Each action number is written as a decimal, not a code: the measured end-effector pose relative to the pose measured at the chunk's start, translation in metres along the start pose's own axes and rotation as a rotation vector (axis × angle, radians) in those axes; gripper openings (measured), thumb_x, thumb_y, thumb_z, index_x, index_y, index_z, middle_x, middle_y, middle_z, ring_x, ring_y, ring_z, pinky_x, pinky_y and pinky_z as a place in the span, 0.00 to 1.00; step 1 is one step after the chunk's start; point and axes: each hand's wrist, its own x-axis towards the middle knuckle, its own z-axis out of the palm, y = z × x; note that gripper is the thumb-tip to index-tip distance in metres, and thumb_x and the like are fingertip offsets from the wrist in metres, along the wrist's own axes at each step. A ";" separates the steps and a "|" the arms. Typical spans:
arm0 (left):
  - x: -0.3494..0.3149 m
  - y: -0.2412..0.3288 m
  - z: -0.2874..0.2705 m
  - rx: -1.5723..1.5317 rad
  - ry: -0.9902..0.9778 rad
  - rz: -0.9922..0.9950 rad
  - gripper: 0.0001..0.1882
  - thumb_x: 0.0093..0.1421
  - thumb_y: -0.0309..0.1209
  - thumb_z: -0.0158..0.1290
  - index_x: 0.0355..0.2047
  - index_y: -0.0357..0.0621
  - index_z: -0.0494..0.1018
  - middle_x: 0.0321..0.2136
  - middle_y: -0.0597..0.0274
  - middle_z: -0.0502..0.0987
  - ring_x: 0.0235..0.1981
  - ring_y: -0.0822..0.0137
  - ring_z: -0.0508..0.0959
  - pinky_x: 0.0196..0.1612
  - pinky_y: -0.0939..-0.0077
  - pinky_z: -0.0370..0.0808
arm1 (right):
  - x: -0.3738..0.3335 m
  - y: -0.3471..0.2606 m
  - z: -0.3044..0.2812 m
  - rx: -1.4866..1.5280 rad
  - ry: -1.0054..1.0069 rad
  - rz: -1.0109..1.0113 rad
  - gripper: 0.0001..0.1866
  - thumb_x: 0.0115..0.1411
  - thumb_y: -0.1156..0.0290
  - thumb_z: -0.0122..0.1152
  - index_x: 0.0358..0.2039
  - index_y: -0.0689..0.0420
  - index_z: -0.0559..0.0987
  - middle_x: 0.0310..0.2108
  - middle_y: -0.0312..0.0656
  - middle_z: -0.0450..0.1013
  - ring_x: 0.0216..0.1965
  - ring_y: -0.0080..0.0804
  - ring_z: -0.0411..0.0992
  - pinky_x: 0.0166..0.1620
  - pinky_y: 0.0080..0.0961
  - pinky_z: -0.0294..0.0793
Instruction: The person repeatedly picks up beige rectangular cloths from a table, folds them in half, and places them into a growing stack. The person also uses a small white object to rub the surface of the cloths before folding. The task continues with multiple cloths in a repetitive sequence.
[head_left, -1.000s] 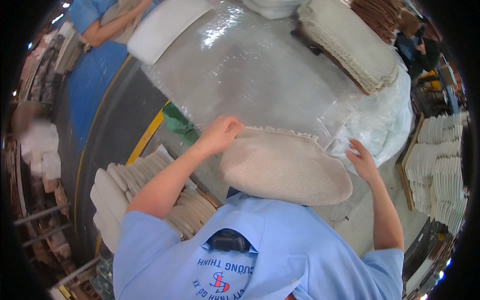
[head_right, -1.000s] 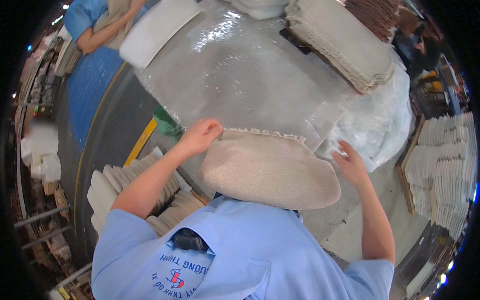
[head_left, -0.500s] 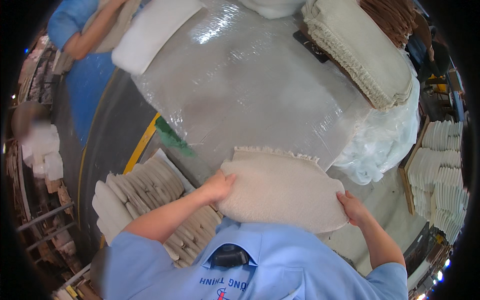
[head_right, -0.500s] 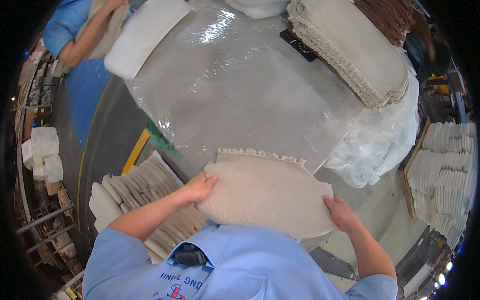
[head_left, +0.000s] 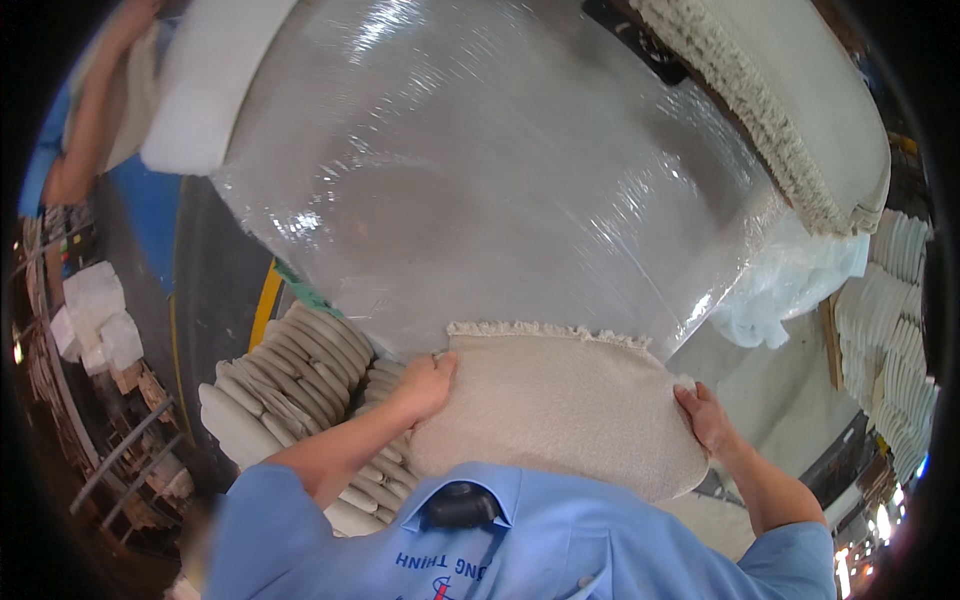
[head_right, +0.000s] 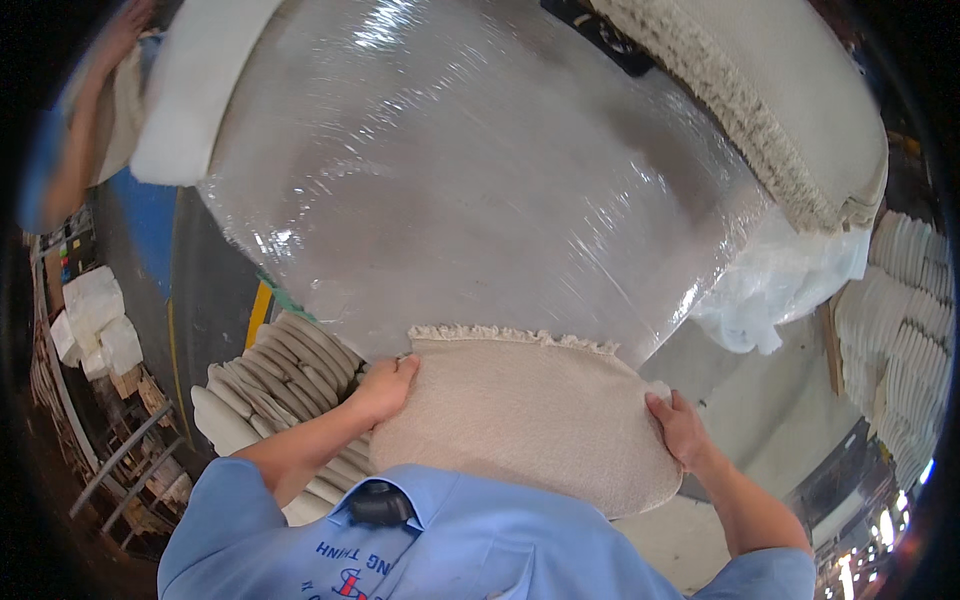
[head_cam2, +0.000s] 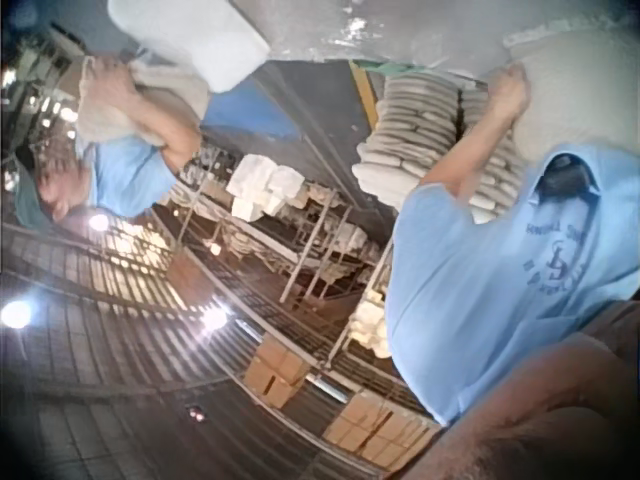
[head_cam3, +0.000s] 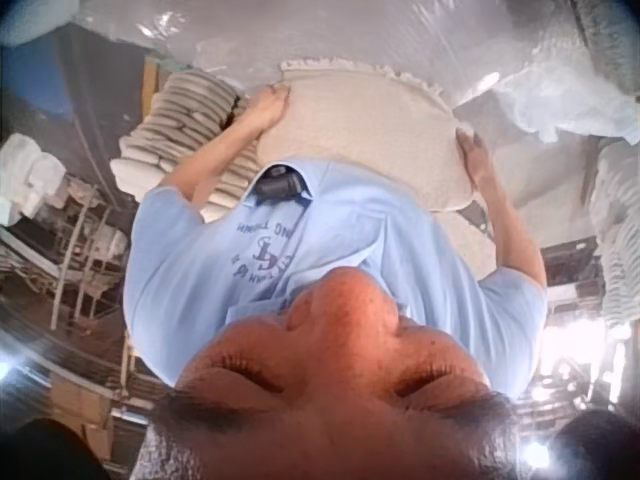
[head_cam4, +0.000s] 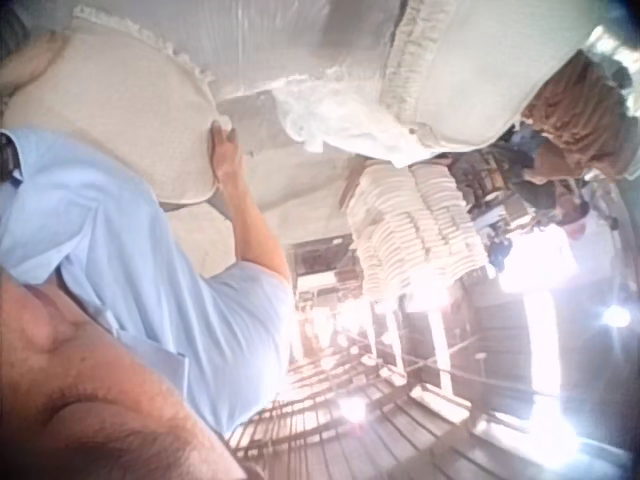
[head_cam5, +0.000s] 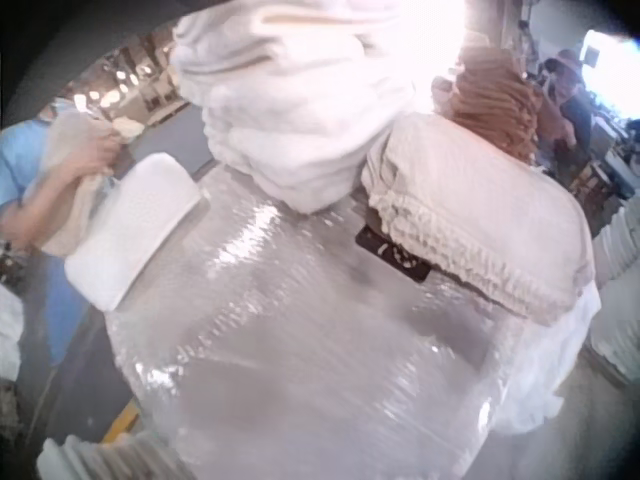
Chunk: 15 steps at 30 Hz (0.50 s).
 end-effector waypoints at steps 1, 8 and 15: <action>0.003 -0.001 0.002 0.010 0.016 -0.003 0.39 0.76 0.54 0.43 0.50 0.18 0.77 0.49 0.21 0.79 0.57 0.29 0.78 0.63 0.47 0.72 | 0.005 -0.001 -0.002 -0.070 0.014 0.005 0.33 0.75 0.47 0.56 0.61 0.69 0.75 0.49 0.53 0.81 0.48 0.39 0.81 0.53 0.36 0.80; 0.006 -0.003 0.004 -0.006 0.057 0.009 0.37 0.76 0.54 0.43 0.49 0.21 0.78 0.48 0.23 0.80 0.55 0.30 0.79 0.60 0.48 0.72 | 0.015 -0.035 0.000 -0.116 -0.043 0.117 0.34 0.71 0.47 0.62 0.55 0.71 0.81 0.48 0.54 0.83 0.47 0.44 0.82 0.54 0.39 0.79; -0.020 -0.004 0.011 0.059 0.338 0.272 0.34 0.77 0.51 0.43 0.61 0.27 0.73 0.62 0.28 0.73 0.62 0.30 0.73 0.65 0.46 0.69 | 0.019 -0.009 0.002 -0.048 -0.010 -0.045 0.37 0.71 0.44 0.61 0.58 0.70 0.81 0.52 0.56 0.82 0.52 0.45 0.81 0.58 0.39 0.77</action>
